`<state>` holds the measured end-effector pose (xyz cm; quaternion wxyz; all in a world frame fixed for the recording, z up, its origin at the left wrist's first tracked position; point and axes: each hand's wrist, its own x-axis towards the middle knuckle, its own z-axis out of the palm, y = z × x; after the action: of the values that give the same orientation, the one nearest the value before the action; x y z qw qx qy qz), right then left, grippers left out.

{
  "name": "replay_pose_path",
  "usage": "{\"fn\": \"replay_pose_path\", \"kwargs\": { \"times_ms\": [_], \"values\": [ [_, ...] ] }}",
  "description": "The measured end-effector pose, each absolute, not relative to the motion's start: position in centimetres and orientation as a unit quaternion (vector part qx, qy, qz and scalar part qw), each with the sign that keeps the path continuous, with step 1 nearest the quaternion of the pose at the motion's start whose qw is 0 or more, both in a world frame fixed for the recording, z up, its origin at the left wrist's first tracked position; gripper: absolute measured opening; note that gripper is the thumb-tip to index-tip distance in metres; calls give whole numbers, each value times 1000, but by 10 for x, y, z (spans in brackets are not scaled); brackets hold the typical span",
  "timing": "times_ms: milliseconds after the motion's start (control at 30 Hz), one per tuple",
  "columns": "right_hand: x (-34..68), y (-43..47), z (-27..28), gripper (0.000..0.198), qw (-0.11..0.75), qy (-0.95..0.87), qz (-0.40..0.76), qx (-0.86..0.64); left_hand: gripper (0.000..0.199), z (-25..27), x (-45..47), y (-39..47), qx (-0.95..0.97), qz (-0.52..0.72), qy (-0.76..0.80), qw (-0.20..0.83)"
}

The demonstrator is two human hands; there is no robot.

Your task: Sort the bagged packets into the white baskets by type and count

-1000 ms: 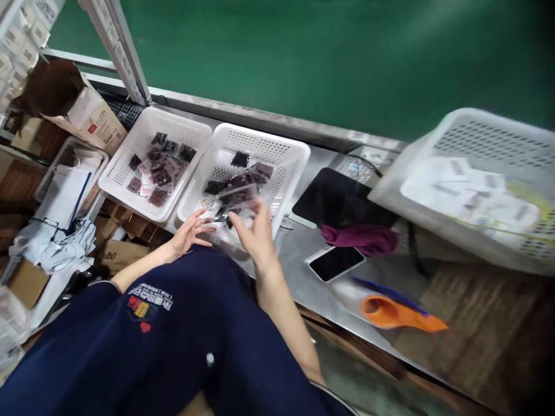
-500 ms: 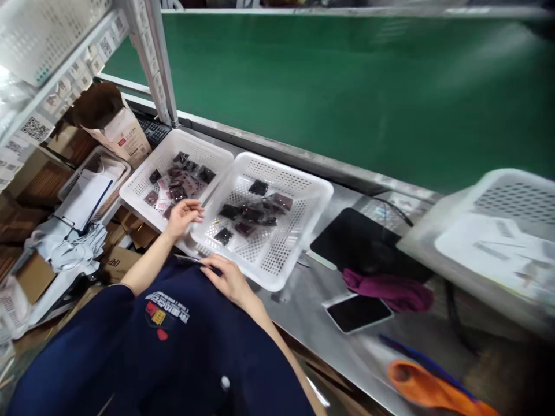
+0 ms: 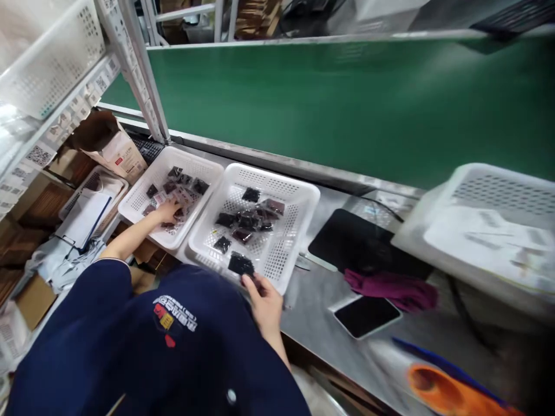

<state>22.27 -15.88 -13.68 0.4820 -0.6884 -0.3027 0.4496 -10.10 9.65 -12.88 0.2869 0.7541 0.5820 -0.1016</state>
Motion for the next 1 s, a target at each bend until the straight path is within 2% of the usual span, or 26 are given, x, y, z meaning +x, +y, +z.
{"fn": "replay_pose_path", "kwargs": {
  "times_ms": [100, 167, 233, 300, 400, 533, 667, 800, 1000],
  "values": [
    [229, -157, -140, 72, 525, -228, 429, -699, 44, -122, -97, 99, 716, -7, 624, 313],
    [232, -154, -138, 69, 541, -214, 430, -690, 31, -111, -99, 102, 697, 61, 647, 304],
    [234, -149, -133, 64, 542, -231, 437, -680, 26, -95, -103, 104, 671, 147, 662, 300],
    [231, -141, -124, 58, 538, -272, 452, -657, 26, -78, -104, 100, 644, 225, 665, 305],
    [215, -119, -109, 52, 536, -339, 524, -568, 36, -62, -84, 76, 566, 385, 624, 377],
    [182, -86, -95, 49, 506, -405, 593, -478, 40, -67, -17, 20, 479, 536, 538, 440],
    [172, -76, -96, 48, 506, -449, 521, -521, 36, -81, 31, -21, 370, 587, 525, 493],
    [184, -89, -97, 43, 509, -450, 505, -532, 43, -90, 36, -30, 312, 559, 526, 560],
    [203, -115, -83, 38, 494, -431, 498, -568, 41, -94, 38, -27, 291, 581, 535, 540]
  ]
}}
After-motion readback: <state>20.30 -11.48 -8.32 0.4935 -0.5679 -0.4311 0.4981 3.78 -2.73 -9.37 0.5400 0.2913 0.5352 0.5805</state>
